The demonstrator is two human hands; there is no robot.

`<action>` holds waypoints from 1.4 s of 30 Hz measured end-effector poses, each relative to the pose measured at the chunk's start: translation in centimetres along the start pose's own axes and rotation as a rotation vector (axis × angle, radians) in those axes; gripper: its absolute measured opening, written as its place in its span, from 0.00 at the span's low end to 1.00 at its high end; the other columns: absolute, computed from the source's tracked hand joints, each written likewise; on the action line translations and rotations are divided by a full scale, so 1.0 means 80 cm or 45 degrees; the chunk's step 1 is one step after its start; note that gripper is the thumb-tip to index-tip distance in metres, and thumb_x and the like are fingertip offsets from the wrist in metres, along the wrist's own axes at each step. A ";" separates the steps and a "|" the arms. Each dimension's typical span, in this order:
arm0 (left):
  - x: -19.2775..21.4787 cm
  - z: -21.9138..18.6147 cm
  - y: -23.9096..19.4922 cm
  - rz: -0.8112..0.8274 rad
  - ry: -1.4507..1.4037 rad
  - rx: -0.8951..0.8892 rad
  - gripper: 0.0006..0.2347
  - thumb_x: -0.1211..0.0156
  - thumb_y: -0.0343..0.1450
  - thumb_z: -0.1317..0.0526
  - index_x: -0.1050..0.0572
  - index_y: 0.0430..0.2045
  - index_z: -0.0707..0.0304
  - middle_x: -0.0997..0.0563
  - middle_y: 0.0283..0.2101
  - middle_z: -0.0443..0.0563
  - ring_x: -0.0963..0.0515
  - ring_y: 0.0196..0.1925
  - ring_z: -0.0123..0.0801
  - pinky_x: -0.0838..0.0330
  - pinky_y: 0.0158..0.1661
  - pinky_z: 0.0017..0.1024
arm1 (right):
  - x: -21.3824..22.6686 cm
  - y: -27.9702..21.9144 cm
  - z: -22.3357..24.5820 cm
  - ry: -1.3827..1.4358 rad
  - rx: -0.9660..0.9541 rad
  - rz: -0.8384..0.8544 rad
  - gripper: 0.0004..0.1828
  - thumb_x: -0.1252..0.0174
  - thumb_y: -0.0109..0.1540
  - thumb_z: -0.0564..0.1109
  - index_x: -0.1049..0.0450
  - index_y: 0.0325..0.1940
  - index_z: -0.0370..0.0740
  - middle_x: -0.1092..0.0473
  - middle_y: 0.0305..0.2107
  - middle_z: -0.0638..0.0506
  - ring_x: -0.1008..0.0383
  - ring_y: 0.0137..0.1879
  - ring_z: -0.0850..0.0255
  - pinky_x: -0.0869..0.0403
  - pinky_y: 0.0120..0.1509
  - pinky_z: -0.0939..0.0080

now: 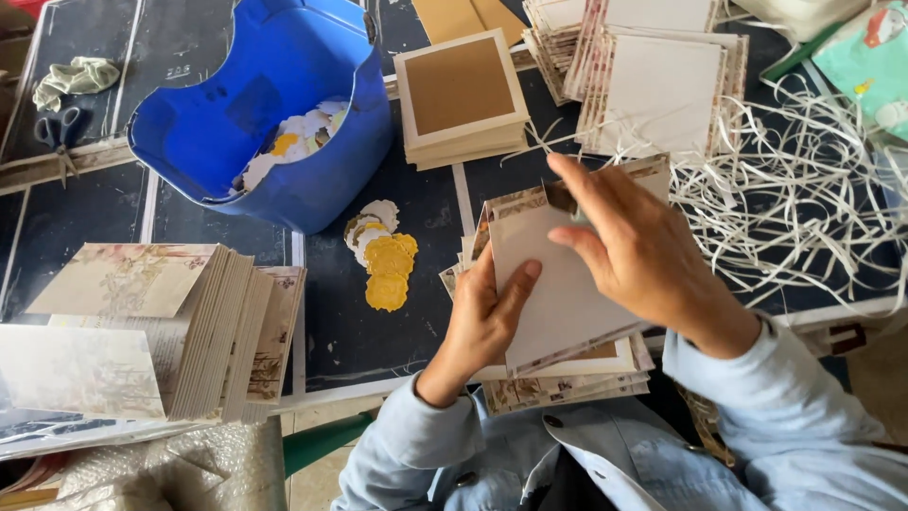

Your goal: The person assembles small cards by placing a decorative paper insert into a cardboard frame. They repeatedly pick up a frame, insert the paper, and place the completed card onto a growing stack on the table.

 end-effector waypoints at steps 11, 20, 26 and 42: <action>-0.009 0.008 0.004 -0.075 0.101 -0.140 0.14 0.58 0.74 0.63 0.39 0.53 0.66 0.28 0.36 0.54 0.28 0.30 0.32 0.30 0.27 0.27 | -0.005 0.001 0.011 0.221 -0.091 -0.141 0.23 0.54 0.68 0.34 0.44 0.68 0.41 0.40 0.28 0.53 0.40 0.31 0.64 0.35 0.37 0.67; 0.066 0.071 0.005 -0.623 -0.911 0.291 0.11 0.48 0.62 0.68 0.29 0.36 0.64 0.23 0.32 0.51 0.28 0.30 0.30 0.36 0.30 0.24 | -0.022 -0.013 -0.029 0.300 -0.048 0.333 0.27 0.49 0.62 0.38 0.42 0.66 0.50 0.38 0.23 0.57 0.41 0.24 0.66 0.32 0.30 0.68; 0.040 0.046 0.021 -0.146 -0.413 0.367 0.17 0.53 0.66 0.47 0.28 0.26 0.64 0.28 0.24 0.45 0.33 0.25 0.23 0.43 0.24 0.22 | -0.041 -0.008 0.002 -0.323 0.229 0.391 0.25 0.47 0.60 0.44 0.36 0.62 0.59 0.43 0.21 0.55 0.36 0.19 0.64 0.31 0.17 0.64; 0.219 0.050 -0.036 -1.684 -0.710 0.128 0.16 0.39 0.57 0.53 0.31 0.32 0.62 0.26 0.36 0.52 0.23 0.36 0.40 0.25 0.28 0.36 | -0.024 -0.168 -0.405 -0.859 -1.404 1.069 0.33 0.53 0.60 0.34 0.46 0.70 0.49 0.32 0.55 0.54 0.29 0.51 0.59 0.25 0.35 0.57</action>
Point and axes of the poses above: each hand's wrist, its own y-axis towards the middle knuckle, its own x-axis out of the back of the hand, z = x × y, the point moved 6 cm from there along y, towards the middle knuckle
